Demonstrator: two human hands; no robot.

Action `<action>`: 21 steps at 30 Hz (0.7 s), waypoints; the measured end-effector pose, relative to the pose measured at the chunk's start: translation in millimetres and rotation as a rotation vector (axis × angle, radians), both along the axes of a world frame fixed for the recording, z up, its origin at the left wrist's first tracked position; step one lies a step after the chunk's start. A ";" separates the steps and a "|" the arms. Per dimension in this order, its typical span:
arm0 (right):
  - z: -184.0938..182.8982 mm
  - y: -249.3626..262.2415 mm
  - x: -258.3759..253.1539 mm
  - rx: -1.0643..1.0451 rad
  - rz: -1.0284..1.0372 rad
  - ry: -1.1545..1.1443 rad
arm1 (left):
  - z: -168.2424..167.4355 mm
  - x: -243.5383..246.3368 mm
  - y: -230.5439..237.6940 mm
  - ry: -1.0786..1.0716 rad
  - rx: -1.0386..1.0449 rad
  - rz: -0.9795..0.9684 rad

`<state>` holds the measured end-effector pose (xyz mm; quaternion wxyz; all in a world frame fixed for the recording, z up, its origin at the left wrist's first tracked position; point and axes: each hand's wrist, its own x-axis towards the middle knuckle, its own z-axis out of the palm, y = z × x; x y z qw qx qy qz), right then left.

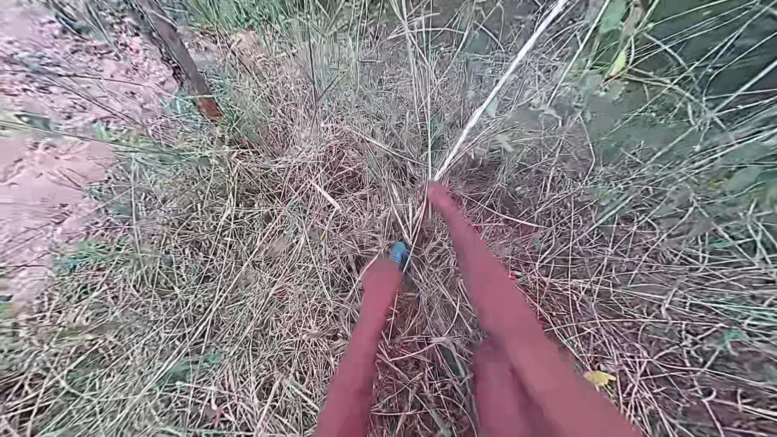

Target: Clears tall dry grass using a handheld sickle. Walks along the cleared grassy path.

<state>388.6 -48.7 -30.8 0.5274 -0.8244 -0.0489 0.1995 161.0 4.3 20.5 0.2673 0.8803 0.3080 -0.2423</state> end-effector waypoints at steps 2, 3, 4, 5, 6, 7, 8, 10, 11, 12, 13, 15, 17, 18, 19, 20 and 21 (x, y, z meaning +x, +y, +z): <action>10.8 5.8 -9.7 -0.023 0.034 0.011 | 3.5 -10.7 1.0 0.021 0.017 -0.008; 17.1 4.9 -17.4 -0.041 0.041 0.021 | 0.2 -35.4 -10.4 0.026 0.011 0.033; 17.7 0.3 -27.0 -0.038 0.041 0.052 | -6.3 -71.8 -26.0 0.026 0.015 0.089; 21.2 0.2 -28.9 -0.032 0.044 0.073 | -8.5 -99.2 -37.3 0.020 0.024 0.150; 18.8 3.5 -32.3 -0.003 0.061 0.096 | -7.3 -116.1 -39.3 0.025 0.014 0.200; 4.6 -3.2 -44.1 0.003 0.023 0.094 | -1.5 -127.4 -46.5 0.072 -0.012 0.197; 19.6 -8.4 -27.5 0.017 -0.015 0.025 | 10.1 -106.3 -51.1 0.042 -0.014 0.170; 28.5 -22.9 -30.4 0.067 -0.069 -0.013 | 17.4 -80.8 -43.9 0.016 0.015 0.101; 28.1 -25.9 -44.7 0.111 -0.069 -0.021 | 10.9 -70.1 -35.4 -0.001 0.012 0.100; 31.3 -27.9 -52.5 0.161 -0.083 -0.028 | 1.6 -52.3 -26.8 -0.036 0.001 0.097; 30.7 -32.0 -54.9 0.193 -0.100 -0.024 | -9.4 -33.8 -22.3 -0.067 -0.027 0.101; 17.7 -41.8 -48.2 0.197 -0.145 -0.015 | -24.1 -20.5 -19.3 -0.078 -0.053 0.103; 9.4 -47.1 -35.1 0.201 -0.084 0.031 | -24.7 -60.1 -22.0 -0.025 -0.023 0.137; 4.3 -50.1 -28.8 0.222 -0.047 0.058 | -18.5 -91.8 -30.0 0.010 -0.006 0.176; -3.5 -49.9 -26.1 0.278 -0.032 0.108 | -12.0 -113.9 -34.4 0.035 0.022 0.206; -13.5 -51.8 -37.6 0.339 -0.113 0.119 | -6.2 -127.0 -40.1 0.074 0.031 0.199; -9.2 -56.0 -33.3 0.384 -0.223 0.048 | 0.5 -118.9 -51.4 0.067 0.015 0.180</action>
